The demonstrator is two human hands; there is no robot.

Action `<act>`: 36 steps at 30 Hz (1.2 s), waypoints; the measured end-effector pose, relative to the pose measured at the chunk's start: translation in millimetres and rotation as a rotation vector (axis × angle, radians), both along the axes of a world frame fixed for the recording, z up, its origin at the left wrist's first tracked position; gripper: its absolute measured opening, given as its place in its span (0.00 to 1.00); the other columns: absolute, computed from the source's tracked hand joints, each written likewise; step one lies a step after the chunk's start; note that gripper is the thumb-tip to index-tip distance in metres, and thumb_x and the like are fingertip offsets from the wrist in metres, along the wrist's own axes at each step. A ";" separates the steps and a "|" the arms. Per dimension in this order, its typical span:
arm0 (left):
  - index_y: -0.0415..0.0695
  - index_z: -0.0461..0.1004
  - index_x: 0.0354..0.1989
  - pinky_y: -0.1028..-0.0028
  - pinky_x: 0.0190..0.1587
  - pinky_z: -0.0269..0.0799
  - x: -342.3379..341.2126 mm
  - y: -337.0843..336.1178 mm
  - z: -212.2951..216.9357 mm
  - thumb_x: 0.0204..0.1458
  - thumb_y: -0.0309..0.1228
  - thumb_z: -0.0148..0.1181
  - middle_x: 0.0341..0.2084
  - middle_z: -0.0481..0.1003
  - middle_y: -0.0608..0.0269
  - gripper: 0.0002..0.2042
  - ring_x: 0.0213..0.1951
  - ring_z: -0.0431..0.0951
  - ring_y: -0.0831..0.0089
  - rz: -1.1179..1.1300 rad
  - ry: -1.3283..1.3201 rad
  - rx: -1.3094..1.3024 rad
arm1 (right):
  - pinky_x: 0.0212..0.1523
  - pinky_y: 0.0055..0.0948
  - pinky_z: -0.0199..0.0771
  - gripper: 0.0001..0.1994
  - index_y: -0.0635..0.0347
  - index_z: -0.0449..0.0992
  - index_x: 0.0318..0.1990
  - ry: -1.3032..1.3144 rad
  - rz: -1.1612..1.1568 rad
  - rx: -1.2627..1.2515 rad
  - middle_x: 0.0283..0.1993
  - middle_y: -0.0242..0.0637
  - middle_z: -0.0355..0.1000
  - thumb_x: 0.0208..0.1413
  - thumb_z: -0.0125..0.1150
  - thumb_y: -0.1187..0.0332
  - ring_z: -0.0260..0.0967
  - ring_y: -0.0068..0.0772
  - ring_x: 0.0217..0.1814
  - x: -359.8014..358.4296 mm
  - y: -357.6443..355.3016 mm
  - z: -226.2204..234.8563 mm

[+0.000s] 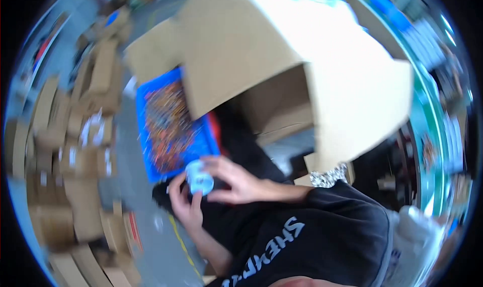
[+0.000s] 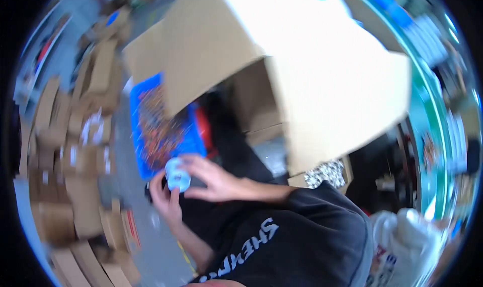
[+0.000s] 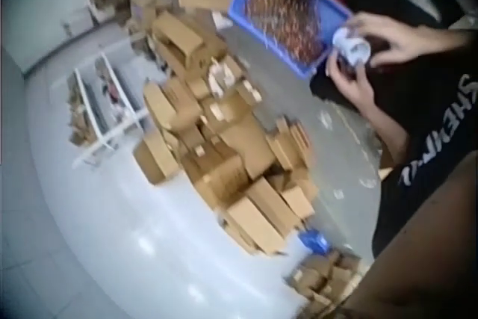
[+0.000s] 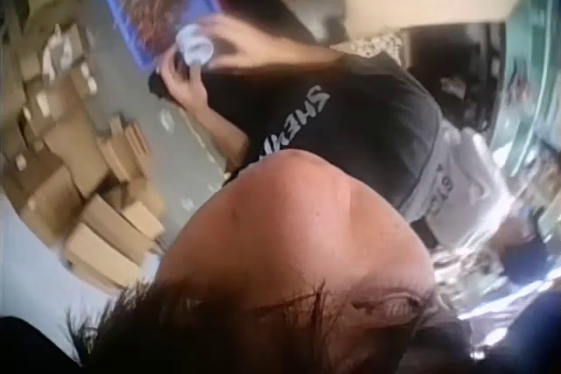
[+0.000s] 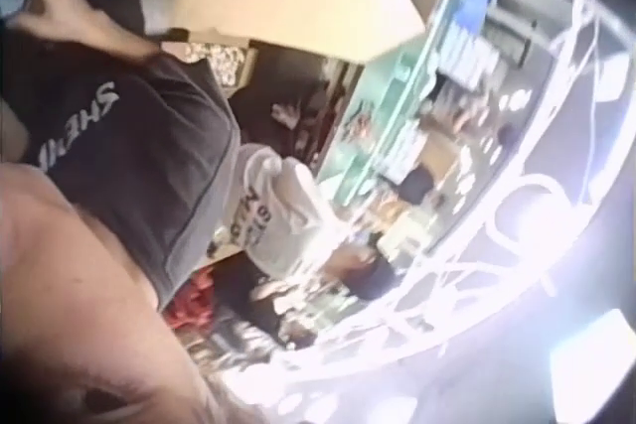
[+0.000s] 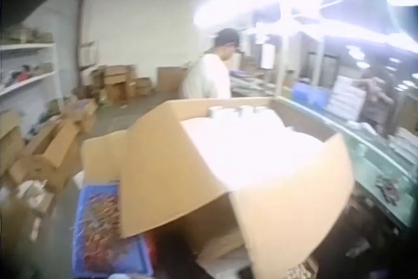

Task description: The person installs wired components from a tray into plastic cups by hand and places the assembled cups into a cardboard box.

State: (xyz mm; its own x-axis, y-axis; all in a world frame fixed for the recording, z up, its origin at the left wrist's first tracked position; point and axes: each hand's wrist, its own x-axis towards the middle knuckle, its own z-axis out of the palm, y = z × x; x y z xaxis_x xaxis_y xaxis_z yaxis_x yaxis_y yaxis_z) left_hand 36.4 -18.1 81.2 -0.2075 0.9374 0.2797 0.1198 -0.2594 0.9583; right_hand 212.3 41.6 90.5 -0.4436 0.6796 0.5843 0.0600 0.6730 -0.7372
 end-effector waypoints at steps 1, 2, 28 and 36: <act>0.38 0.64 0.54 0.63 0.56 0.65 12.2 -4.3 13.8 0.50 0.32 0.64 0.52 0.64 0.56 0.24 0.55 0.66 0.60 -0.025 0.032 0.023 | 0.54 0.40 0.69 0.30 0.64 0.65 0.54 -0.007 -0.041 0.028 0.59 0.54 0.61 0.44 0.71 0.65 0.64 0.53 0.57 13.7 -13.0 7.6; 0.38 0.65 0.53 0.62 0.56 0.66 26.8 -10.0 28.6 0.49 0.33 0.64 0.51 0.65 0.55 0.24 0.55 0.67 0.57 -0.052 0.142 0.074 | 0.56 0.44 0.67 0.30 0.64 0.65 0.54 -0.010 -0.066 0.049 0.60 0.56 0.59 0.44 0.71 0.63 0.63 0.58 0.59 26.7 -25.3 13.9; 0.42 0.60 0.28 0.61 0.31 0.71 306.5 -44.8 229.5 0.56 0.34 0.48 0.28 0.63 0.60 0.10 0.28 0.67 0.62 -0.763 -0.501 0.298 | 0.46 0.38 0.72 0.34 0.71 0.67 0.51 -0.351 -2.061 -0.407 0.44 0.54 0.74 0.46 0.65 0.49 0.73 0.48 0.46 797.3 50.4 41.6; 0.39 0.64 0.35 0.67 0.34 0.72 354.6 1.5 205.0 0.58 0.36 0.48 0.33 0.68 0.58 0.10 0.30 0.70 0.64 -0.890 -0.584 0.226 | 0.49 0.32 0.71 0.35 0.67 0.60 0.61 -0.110 -1.845 -0.270 0.49 0.49 0.73 0.48 0.65 0.58 0.73 0.36 0.50 853.8 115.7 17.1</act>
